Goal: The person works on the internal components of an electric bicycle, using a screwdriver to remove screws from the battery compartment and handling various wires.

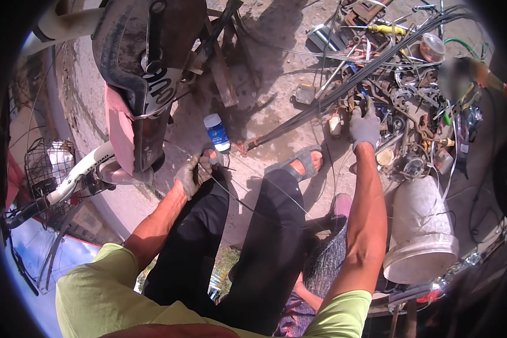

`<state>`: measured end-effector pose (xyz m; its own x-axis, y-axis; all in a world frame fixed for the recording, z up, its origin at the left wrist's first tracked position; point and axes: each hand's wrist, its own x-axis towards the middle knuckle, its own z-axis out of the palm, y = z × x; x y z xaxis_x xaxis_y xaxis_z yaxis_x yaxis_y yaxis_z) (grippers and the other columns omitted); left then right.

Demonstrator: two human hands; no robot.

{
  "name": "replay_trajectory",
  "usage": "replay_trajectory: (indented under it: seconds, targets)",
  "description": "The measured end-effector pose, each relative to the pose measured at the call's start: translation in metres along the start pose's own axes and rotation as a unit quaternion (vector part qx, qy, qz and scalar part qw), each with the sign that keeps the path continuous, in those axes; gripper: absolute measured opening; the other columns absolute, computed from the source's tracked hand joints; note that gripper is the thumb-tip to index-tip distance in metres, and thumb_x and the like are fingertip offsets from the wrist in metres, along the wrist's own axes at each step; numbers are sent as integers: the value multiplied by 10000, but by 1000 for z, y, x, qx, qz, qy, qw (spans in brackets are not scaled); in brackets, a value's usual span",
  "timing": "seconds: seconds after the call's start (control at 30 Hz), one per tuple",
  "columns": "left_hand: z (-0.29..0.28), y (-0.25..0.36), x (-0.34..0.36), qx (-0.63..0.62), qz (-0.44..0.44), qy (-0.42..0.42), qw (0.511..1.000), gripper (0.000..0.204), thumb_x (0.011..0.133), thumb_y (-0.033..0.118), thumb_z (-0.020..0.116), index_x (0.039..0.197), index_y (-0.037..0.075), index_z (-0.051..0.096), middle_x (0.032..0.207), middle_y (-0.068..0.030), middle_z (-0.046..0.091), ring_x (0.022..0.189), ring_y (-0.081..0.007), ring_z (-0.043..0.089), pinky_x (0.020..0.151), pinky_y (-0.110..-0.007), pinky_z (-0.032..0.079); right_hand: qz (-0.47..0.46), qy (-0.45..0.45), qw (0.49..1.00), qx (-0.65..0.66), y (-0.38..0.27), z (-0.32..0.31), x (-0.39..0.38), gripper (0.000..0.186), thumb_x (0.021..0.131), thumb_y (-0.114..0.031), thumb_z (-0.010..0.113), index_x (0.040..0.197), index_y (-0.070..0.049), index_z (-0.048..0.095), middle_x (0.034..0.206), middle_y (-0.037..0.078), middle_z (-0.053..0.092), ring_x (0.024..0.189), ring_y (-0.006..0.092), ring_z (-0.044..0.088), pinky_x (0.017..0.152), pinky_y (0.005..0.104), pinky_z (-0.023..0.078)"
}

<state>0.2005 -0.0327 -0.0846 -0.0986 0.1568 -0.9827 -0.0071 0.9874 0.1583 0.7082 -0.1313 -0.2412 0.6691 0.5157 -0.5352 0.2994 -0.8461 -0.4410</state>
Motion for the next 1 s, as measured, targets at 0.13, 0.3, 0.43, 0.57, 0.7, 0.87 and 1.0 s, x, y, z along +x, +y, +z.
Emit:
replay_trajectory:
  seconds: [0.13,0.3,0.43,0.57,0.7,0.87,1.0]
  targets:
    - [4,-2,-2,3,10,19,1000,340,1058,403,521,1199,113,628,963,-62,665,863,-207,636,791,-367,525,74,-87,976,-185,-28,-8,36,563,971,-392,502,1477,-144,488,1237,232,677,1133,417,655,971,494,504]
    - [8,0,0,-5,2,16,1000,350,1054,405,528,1213,111,629,957,-60,662,855,-199,634,791,-359,524,118,-18,989,-91,-2,1,53,410,940,-413,579,1260,-182,691,1212,148,711,1123,345,674,948,437,518]
    - [15,1,-5,-36,20,37,998,378,1053,389,538,1054,27,645,879,-88,695,759,-213,679,680,-345,573,107,0,986,-132,-5,-1,45,353,935,-408,604,1191,-192,717,1140,138,733,1063,325,696,898,425,525]
    - [36,9,-5,-29,-18,23,999,381,1056,391,528,1060,27,641,888,-92,695,769,-218,681,694,-348,579,4,-166,963,213,60,0,6,184,983,-212,632,1022,-42,692,790,-2,667,679,107,602,643,292,486]
    - [16,11,-18,8,-9,51,999,311,998,399,638,1106,107,656,919,-64,655,817,-214,640,758,-364,538,52,-451,838,303,-27,-16,-103,120,979,-133,637,1008,-18,655,752,-39,598,660,63,538,601,241,444]
    - [5,8,-20,-11,-4,36,999,386,1062,396,512,1084,32,640,909,-97,698,808,-222,693,709,-349,595,-57,-423,855,295,-68,-33,-229,87,907,-92,675,929,-8,668,995,62,635,887,141,595,762,298,496]
    - [-14,6,-23,1,-19,14,1000,398,1063,390,509,1117,18,639,937,-116,711,826,-246,703,734,-371,612,-147,-264,880,367,-93,-31,-281,72,882,-69,674,920,-8,673,1121,106,630,968,163,590,773,312,488]
